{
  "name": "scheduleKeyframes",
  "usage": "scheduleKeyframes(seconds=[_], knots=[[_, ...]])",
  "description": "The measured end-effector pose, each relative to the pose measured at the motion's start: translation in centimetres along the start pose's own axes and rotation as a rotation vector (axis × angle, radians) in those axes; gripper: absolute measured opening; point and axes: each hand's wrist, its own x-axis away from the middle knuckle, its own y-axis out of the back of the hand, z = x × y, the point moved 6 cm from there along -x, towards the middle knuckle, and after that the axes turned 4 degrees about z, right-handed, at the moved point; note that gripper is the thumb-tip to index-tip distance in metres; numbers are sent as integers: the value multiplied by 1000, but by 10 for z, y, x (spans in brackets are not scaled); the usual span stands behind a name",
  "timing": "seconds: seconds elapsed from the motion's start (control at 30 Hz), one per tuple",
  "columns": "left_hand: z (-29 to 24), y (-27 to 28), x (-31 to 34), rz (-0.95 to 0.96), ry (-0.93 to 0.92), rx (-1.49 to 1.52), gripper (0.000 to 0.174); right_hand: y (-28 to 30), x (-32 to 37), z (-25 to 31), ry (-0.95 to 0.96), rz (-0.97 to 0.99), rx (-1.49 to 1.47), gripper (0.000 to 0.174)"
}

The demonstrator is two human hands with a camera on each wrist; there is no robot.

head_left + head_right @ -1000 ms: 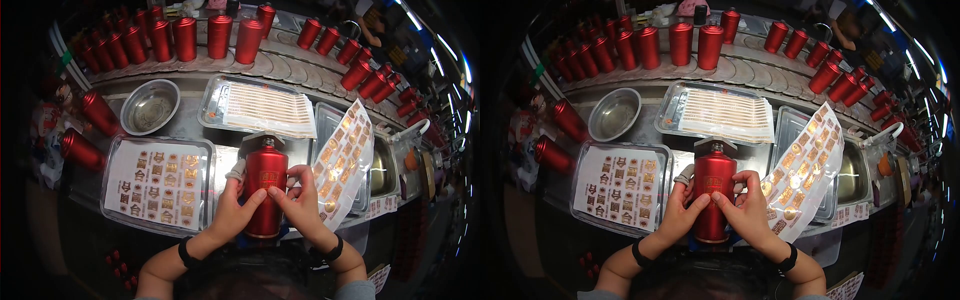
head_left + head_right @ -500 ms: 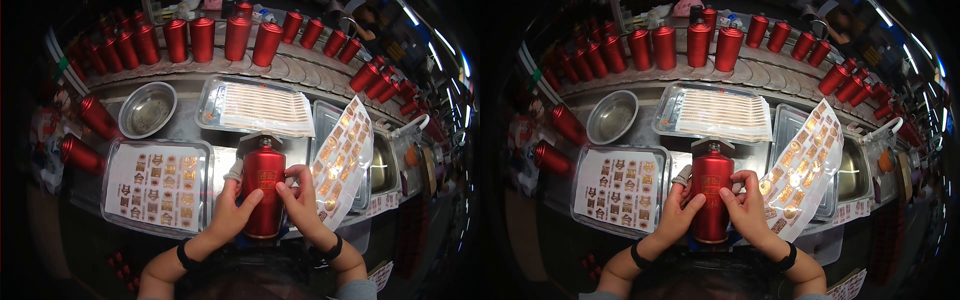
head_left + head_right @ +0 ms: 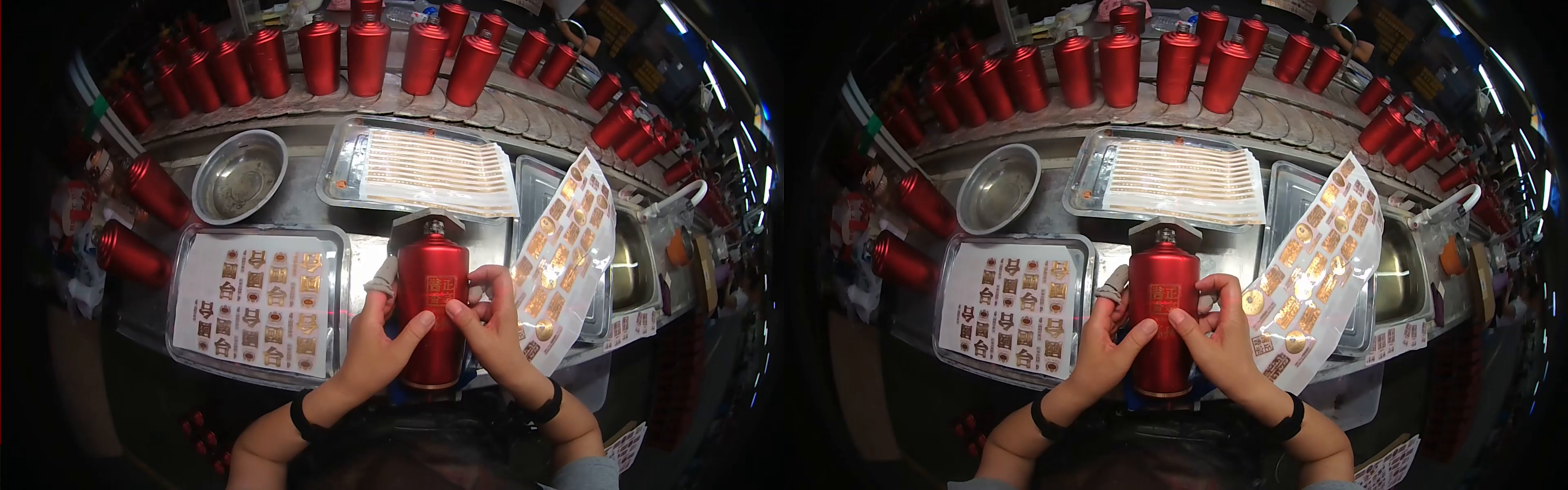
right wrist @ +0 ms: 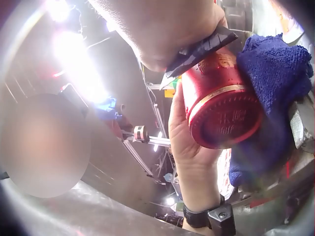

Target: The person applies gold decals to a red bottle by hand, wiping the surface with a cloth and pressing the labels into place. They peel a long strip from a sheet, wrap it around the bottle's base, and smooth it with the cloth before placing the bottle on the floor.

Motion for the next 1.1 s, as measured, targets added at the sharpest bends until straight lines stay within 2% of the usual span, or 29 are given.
scheduleKeyframes(seconds=[0.8,1.1], knots=[[-2,-1,1,41,48,-2,76,3,-1,-4,35,-6,68,48],[-2,0,0,-8,-44,8,76,1,-2,-1,53,-15,39,47]])
